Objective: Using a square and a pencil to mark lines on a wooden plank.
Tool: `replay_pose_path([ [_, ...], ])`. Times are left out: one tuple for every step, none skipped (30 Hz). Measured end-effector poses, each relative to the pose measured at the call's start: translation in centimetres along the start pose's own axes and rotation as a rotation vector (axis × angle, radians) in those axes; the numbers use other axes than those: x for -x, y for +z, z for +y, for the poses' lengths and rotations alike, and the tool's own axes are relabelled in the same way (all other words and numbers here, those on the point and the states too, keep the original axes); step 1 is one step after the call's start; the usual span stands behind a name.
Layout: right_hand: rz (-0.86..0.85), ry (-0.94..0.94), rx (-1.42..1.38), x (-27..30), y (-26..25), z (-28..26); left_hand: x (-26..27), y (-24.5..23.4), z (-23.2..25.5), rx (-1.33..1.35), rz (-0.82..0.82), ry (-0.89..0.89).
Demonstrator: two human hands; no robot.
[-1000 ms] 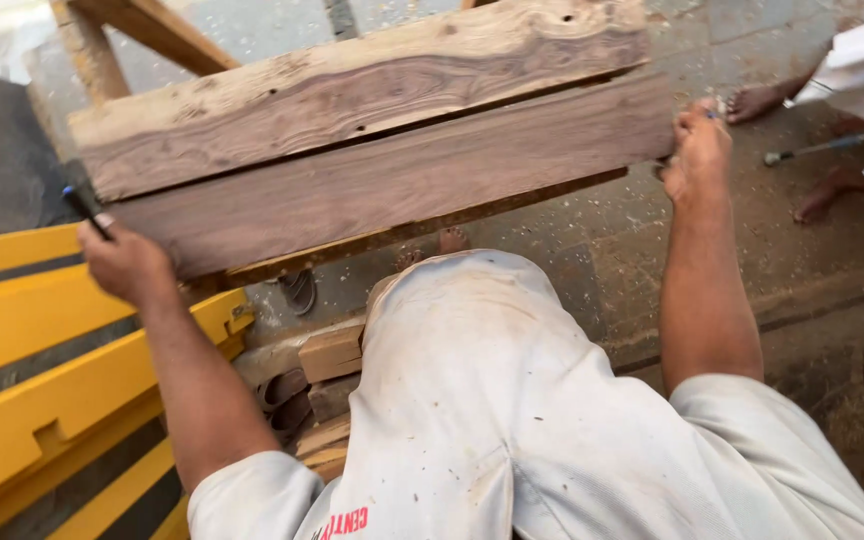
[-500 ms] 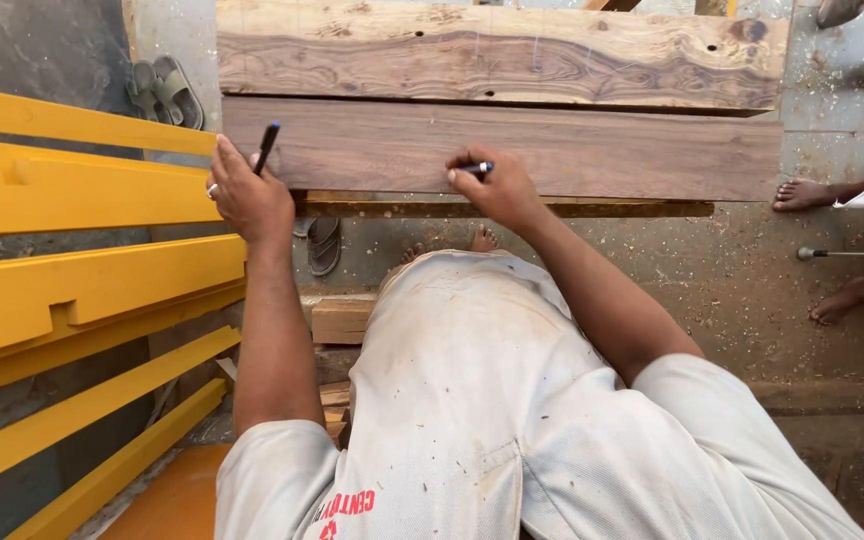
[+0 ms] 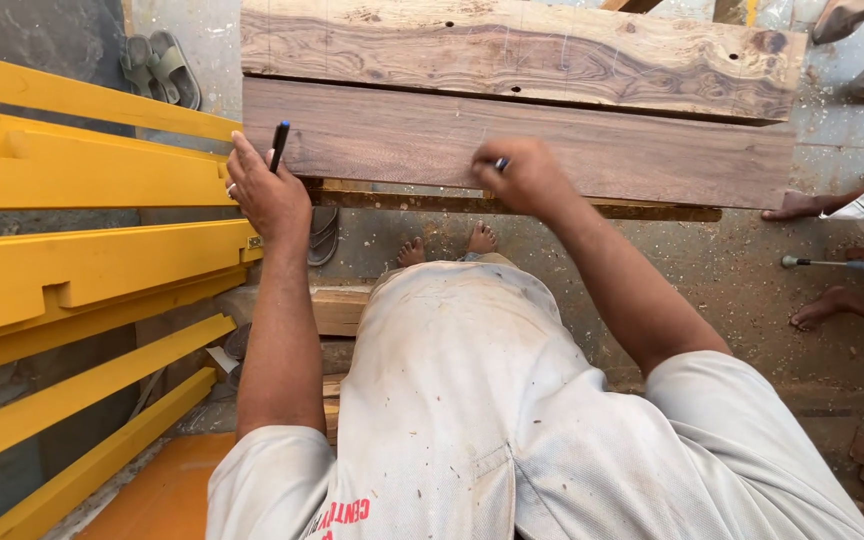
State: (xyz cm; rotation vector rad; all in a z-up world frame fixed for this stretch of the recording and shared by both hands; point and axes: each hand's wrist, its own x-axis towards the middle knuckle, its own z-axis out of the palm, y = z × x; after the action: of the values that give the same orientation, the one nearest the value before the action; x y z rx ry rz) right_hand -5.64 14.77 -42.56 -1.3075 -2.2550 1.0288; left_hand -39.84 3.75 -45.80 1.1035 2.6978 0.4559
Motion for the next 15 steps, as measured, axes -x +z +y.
replay_pose_path([
  [-0.097, -0.207, 0.106, 0.8, -0.2, -0.1, 0.1, -0.1, 0.2, 0.046, -0.012, -0.026],
  [-0.080, -0.202, 0.111, 0.7, -1.0, 1.3, -0.2, -0.1, 0.4, 0.052, -0.011, -0.008],
  [0.046, 0.008, 0.046, 0.7, -1.8, 2.8, -0.5, 0.0, 0.5, 0.089, -0.002, -0.011],
  [0.157, 0.216, -0.022, 0.9, -2.6, 4.4, -0.1, 0.1, 0.4, 0.122, 0.002, -0.028],
  [0.161, 0.219, -0.019, 1.3, -3.5, 4.3, 0.0, 0.4, 0.2, 0.125, -0.001, -0.024],
  [0.024, 0.121, -0.020, 2.1, -3.8, 4.0, 0.2, 0.4, -0.4, 0.164, 0.010, -0.003],
  [-0.113, 0.022, -0.022, 2.9, -4.2, 3.7, 0.5, 0.4, -0.9, 0.204, 0.021, 0.017],
  [-0.089, 0.026, -0.016, 3.3, -4.8, 4.9, -0.4, 1.4, -1.4, 0.214, 0.022, 0.040],
  [0.015, 0.113, -0.049, 3.6, -5.4, 6.1, -1.3, 2.5, -2.0, 0.296, 0.040, 0.033],
  [0.102, 0.198, -0.083, 4.1, -5.8, 7.3, -1.5, 3.6, -3.0, 0.374, 0.055, 0.008],
  [0.108, 0.200, -0.077, 4.0, -7.5, 7.5, -2.2, 4.9, -3.6, 0.380, 0.053, 0.013],
  [-0.010, 0.216, 0.016, 4.8, -8.2, 7.5, -1.8, 5.4, -5.6, 0.390, 0.133, 0.094],
  [-0.130, 0.229, 0.109, 5.6, -9.0, 7.4, -1.2, 5.9, -7.5, 0.400, 0.210, 0.177],
  [-0.112, 0.236, 0.108, 6.6, -10.7, 9.1, -1.7, 5.3, -6.4, 0.406, 0.208, 0.195],
  [0.050, 0.334, 0.109, 7.7, -12.6, 10.7, -2.1, 4.7, -5.2, 0.497, 0.175, 0.108],
])
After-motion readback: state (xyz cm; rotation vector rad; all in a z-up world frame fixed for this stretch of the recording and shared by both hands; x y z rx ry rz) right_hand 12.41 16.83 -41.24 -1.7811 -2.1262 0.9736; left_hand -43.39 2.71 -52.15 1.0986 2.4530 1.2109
